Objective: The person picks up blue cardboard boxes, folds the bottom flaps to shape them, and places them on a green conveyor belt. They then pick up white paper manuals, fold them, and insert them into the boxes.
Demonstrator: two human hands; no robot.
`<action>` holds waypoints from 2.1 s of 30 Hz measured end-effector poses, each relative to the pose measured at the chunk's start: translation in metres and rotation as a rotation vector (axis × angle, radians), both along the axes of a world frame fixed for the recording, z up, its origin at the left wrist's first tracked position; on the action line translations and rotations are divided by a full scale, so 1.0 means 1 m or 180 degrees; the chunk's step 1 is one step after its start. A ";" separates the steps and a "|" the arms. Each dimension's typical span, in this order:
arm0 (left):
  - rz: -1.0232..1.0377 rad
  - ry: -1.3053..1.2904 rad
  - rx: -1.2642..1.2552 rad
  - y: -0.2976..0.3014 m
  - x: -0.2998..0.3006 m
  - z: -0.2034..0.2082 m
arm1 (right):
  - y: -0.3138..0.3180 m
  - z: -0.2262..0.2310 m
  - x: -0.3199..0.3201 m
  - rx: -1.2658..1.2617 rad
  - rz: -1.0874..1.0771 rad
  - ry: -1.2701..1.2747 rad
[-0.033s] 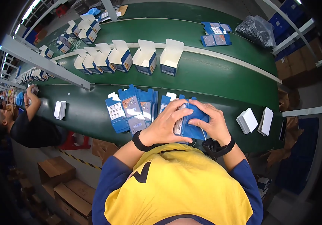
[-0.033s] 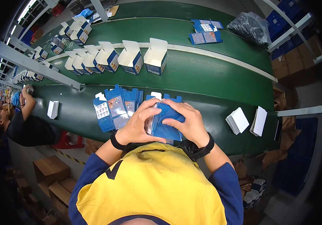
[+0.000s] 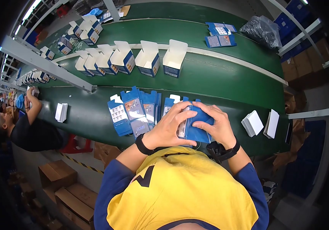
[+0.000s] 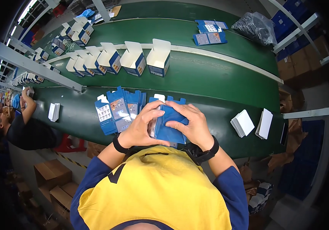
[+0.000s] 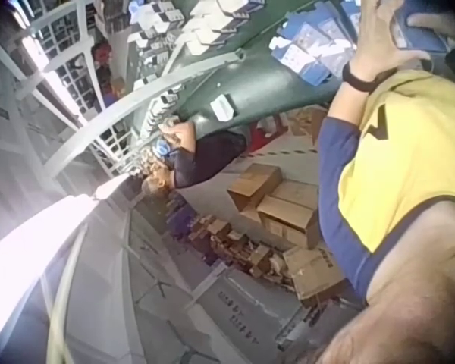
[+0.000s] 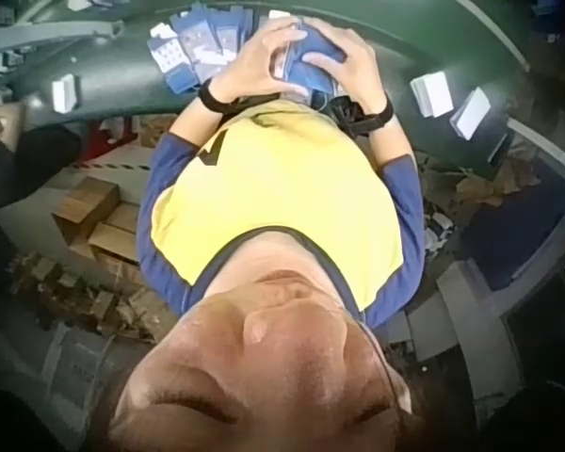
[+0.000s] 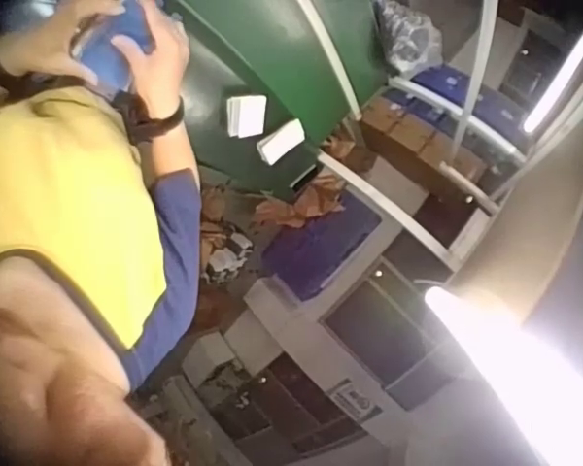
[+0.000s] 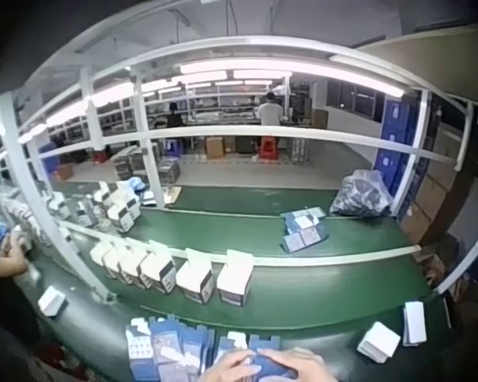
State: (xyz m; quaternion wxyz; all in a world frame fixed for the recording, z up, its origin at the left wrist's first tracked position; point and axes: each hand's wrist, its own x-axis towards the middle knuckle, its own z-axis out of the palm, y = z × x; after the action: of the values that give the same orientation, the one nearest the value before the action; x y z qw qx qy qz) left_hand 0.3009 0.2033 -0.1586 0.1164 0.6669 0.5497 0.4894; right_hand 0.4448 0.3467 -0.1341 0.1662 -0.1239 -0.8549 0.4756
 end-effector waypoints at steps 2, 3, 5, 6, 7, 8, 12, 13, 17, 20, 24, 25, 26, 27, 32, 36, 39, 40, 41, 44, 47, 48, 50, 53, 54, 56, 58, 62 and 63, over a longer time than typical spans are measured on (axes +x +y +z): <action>-0.0029 -0.0141 -0.0009 0.000 0.003 -0.003 | 0.003 -0.001 0.004 0.0187 0.0013 -0.0138; -0.0062 -0.0213 -0.0008 0.002 0.004 -0.002 | 0.007 -0.004 0.008 -0.0401 0.0074 -0.0086; -0.0010 -0.0331 -0.0018 0.004 0.006 0.004 | 0.010 -0.010 0.014 -0.1577 0.0208 0.0022; 0.0051 -0.0452 -0.0029 0.006 0.008 0.008 | 0.006 -0.014 0.013 -0.1575 0.0207 0.0024; 0.0111 -0.0574 -0.0040 0.008 0.009 0.011 | -0.005 -0.019 0.009 -0.1995 0.0069 0.0672; 0.0123 -0.0577 -0.0027 0.013 0.016 0.014 | -0.014 -0.022 0.006 -0.2396 -0.0060 0.1319; 0.0311 -0.0676 0.0461 0.034 0.037 0.017 | -0.014 -0.017 0.007 -0.2674 -0.0101 0.1723; 0.0258 -0.0589 0.0287 0.036 0.036 0.017 | -0.012 -0.016 0.009 -0.2606 -0.0081 0.1606; 0.0059 -0.0449 -0.0141 0.040 0.025 0.005 | 0.018 -0.065 0.012 -0.2347 0.0093 0.1325; -0.0053 -0.0545 -0.0326 0.038 0.011 -0.018 | 0.048 -0.072 0.012 -0.3618 0.0145 0.0277; -0.0199 0.2067 0.0497 0.055 -0.008 -0.038 | 0.100 -0.091 0.007 -0.4587 0.0506 -0.0544; 0.0140 0.1862 0.0108 0.059 -0.016 -0.043 | 0.113 -0.097 0.000 -0.4783 0.0689 -0.0664; 0.0486 0.1655 -0.0269 0.059 -0.021 -0.049 | 0.126 -0.098 -0.011 -0.4761 0.0742 -0.0703; 0.0925 0.0856 -0.0677 0.056 -0.023 -0.057 | 0.139 -0.098 -0.025 -0.4082 0.0494 -0.0602; 0.1777 0.0108 -0.3277 0.054 -0.006 -0.123 | 0.182 -0.174 -0.099 -0.1074 -0.0794 0.0483; 0.2123 0.1157 -0.2378 0.044 0.028 -0.164 | 0.183 -0.222 -0.129 0.0106 -0.0901 0.0461; 0.2549 0.1818 -0.2547 0.042 0.035 -0.181 | 0.171 -0.233 -0.117 0.0245 -0.1402 0.0190; 0.2518 0.1837 -0.2553 0.043 0.035 -0.181 | 0.170 -0.235 -0.104 0.0229 -0.1433 0.0185; 0.2375 0.1656 -0.2829 0.046 0.035 -0.177 | 0.172 -0.234 -0.087 -0.0056 -0.1490 -0.0132; 0.2030 0.1292 -0.3379 0.049 0.035 -0.166 | 0.146 -0.242 -0.022 -0.1575 -0.1252 -0.0978; 0.2066 0.0917 -0.2842 0.047 0.039 -0.156 | 0.084 -0.214 0.034 -0.2813 -0.0439 -0.1723; 0.2017 0.0924 -0.2854 0.047 0.041 -0.152 | 0.070 -0.207 0.041 -0.3115 -0.0392 -0.1747; 0.2088 0.0926 -0.2681 0.043 0.045 -0.144 | 0.049 -0.184 0.044 -0.3235 -0.0459 -0.1592; 0.2119 0.0534 -0.2202 0.040 0.048 -0.130 | 0.028 -0.158 0.048 -0.3442 -0.0555 -0.1266; 0.2125 0.0143 -0.1787 0.041 0.048 -0.127 | 0.023 -0.154 0.052 -0.3248 -0.0649 -0.0848; 0.2118 -0.0236 -0.1387 0.043 0.045 -0.120 | 0.013 -0.147 0.058 -0.2842 -0.0826 -0.0025; 0.2133 -0.2332 -0.1390 0.050 0.033 -0.111 | 0.013 -0.129 0.064 -0.2956 -0.0708 -0.0105; 0.1366 -0.3337 -0.1805 0.062 0.035 -0.096 | 0.014 -0.096 0.070 -0.3174 -0.0255 -0.0007; 0.0991 -0.3291 -0.2029 0.065 0.036 -0.090 | 0.015 -0.092 0.068 -0.3197 -0.0054 0.0267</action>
State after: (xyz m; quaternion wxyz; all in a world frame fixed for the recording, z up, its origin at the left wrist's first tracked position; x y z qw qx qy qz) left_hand 0.3371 0.2685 -0.2488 0.4878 0.1886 0.6319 0.5720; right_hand 0.5123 0.3613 -0.2257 0.1241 -0.1764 -0.5120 0.8315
